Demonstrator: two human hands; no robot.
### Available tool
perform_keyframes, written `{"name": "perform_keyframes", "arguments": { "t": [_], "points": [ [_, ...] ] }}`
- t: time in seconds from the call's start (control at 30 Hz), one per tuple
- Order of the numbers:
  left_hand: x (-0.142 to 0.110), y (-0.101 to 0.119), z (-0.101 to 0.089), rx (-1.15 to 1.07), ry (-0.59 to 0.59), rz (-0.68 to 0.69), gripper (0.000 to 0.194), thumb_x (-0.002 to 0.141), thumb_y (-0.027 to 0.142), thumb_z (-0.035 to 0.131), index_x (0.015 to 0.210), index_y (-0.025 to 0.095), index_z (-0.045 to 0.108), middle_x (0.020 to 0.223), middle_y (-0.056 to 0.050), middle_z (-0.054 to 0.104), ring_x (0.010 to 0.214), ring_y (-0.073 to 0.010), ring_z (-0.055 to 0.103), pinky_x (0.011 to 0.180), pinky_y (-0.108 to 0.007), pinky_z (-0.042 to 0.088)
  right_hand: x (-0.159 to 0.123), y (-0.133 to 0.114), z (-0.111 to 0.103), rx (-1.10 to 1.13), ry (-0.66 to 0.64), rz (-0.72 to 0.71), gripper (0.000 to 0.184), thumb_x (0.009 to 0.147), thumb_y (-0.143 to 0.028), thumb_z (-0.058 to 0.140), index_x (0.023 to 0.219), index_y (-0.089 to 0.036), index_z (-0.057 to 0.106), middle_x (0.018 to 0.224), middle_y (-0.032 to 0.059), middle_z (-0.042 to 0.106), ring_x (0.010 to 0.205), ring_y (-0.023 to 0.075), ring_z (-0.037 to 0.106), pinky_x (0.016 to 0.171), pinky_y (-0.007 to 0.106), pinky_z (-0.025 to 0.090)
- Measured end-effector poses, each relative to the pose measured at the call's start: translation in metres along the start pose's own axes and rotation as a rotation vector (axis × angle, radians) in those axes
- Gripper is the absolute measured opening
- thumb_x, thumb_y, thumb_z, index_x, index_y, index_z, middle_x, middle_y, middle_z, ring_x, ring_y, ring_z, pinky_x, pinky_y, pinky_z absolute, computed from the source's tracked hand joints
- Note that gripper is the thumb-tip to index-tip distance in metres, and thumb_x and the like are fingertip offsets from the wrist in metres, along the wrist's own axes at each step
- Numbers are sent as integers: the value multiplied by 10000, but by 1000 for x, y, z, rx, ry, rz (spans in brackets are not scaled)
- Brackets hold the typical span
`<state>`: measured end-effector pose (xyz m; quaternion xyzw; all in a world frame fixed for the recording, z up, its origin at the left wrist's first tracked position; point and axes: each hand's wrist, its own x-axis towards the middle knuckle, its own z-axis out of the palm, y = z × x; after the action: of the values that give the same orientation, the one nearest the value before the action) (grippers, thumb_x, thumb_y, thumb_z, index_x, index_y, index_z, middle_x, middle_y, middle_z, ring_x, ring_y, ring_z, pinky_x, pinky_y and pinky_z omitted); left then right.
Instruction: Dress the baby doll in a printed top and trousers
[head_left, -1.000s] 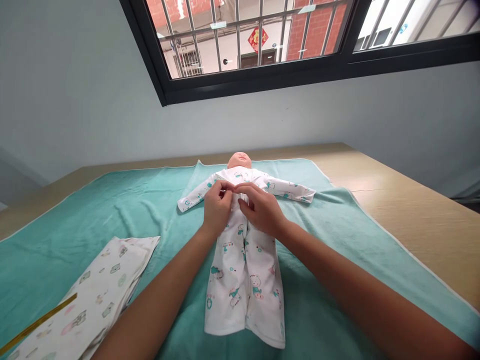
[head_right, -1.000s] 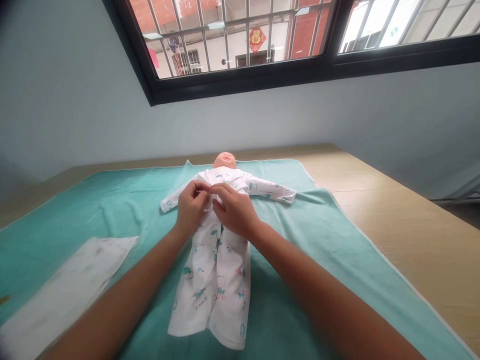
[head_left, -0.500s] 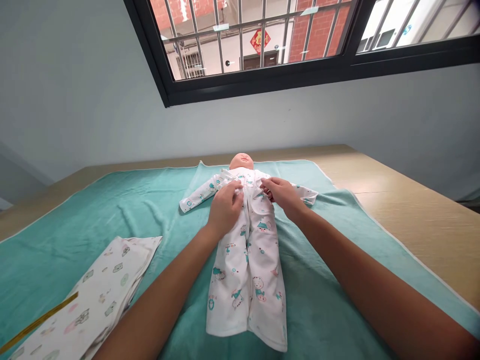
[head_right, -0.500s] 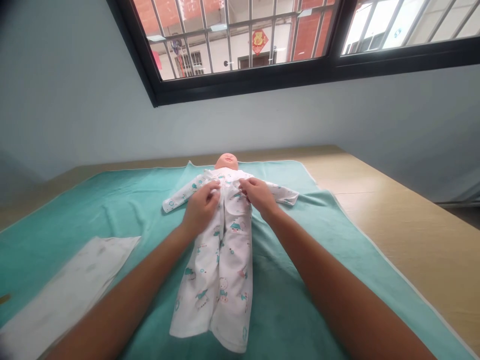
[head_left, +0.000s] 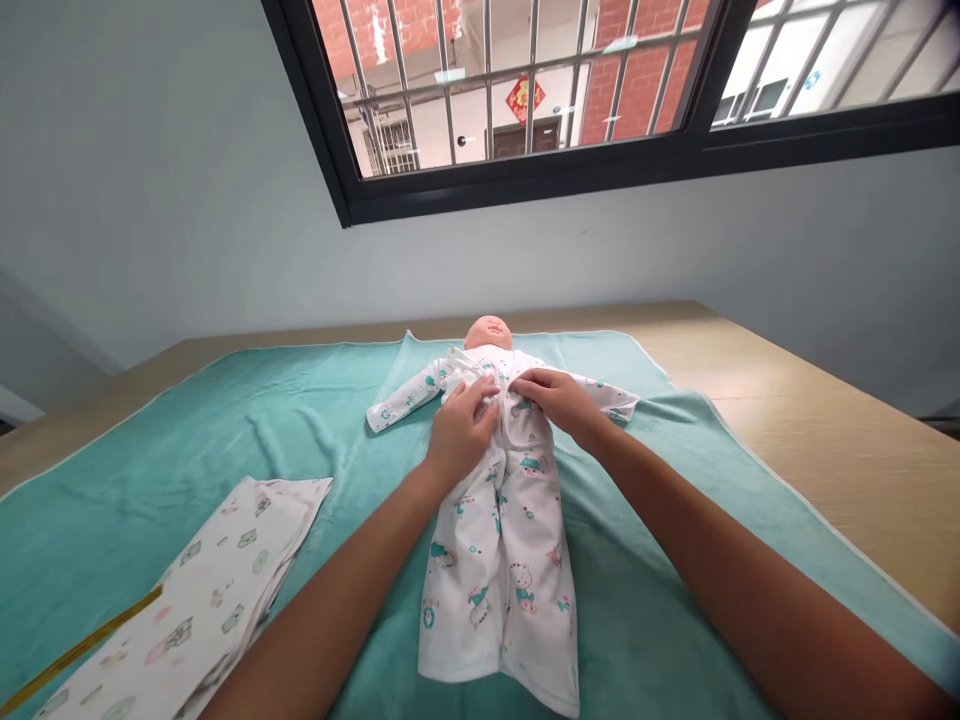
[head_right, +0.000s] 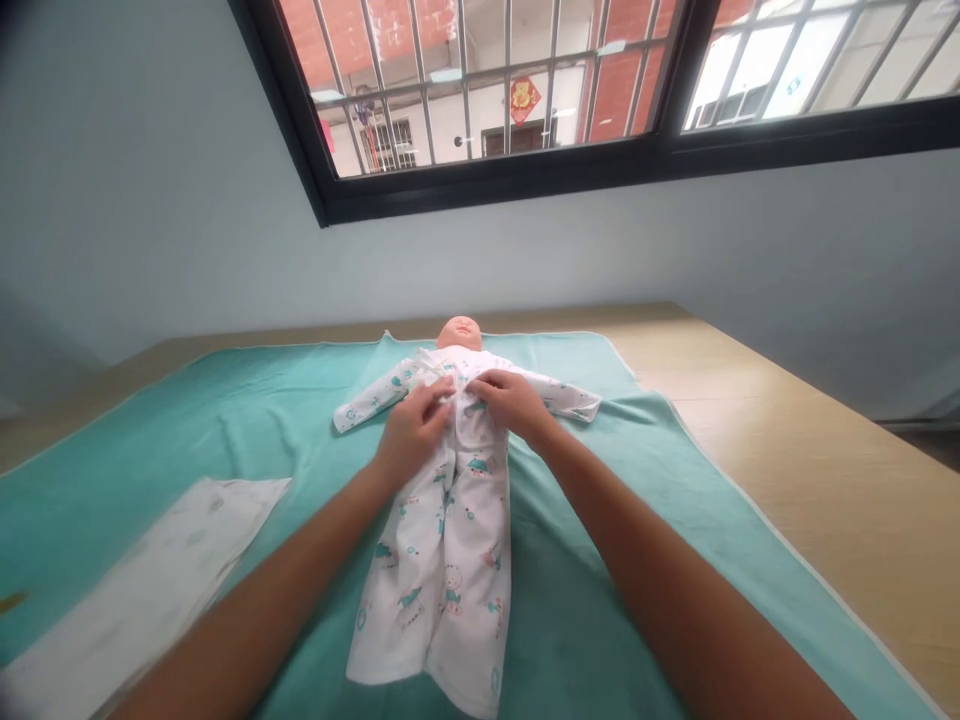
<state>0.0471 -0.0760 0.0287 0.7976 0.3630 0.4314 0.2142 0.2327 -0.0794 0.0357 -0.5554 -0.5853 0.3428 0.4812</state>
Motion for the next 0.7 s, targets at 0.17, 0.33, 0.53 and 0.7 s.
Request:
{"name": "perform_keyframes", "arguments": {
  "t": [0.17,0.33,0.53,0.7],
  "points": [
    [9,-5,-13,-560,150,-233,175,881,277,565,951,171,686,1067,-97,744,1020,-236,699,968,-411,519,28,6,-31,169,58,359,370,900,-450,531,841,-127,701,830,67,659,555,77,486,480,206,341],
    [26,-17,-32,-820,211,-357,309,795,305,709,1059,167,629,1163,-110,666,1027,-221,668,894,-387,565,64,15,-30,62,140,382,356,897,-434,542,718,-134,611,703,77,651,467,83,483,407,210,282],
    [55,-35,-37,-521,169,-557,352,861,389,627,1120,157,575,1212,-145,629,944,-179,670,716,-286,587,89,29,-18,3,125,298,258,817,-311,636,630,-186,510,490,-14,527,401,82,426,402,213,282],
    [99,-47,-35,-236,29,-671,329,761,438,717,869,144,617,749,-81,685,532,-138,581,437,-233,431,98,39,-33,-54,14,323,307,768,-351,694,582,-182,518,504,23,569,414,110,478,402,233,305]
  ]
}}
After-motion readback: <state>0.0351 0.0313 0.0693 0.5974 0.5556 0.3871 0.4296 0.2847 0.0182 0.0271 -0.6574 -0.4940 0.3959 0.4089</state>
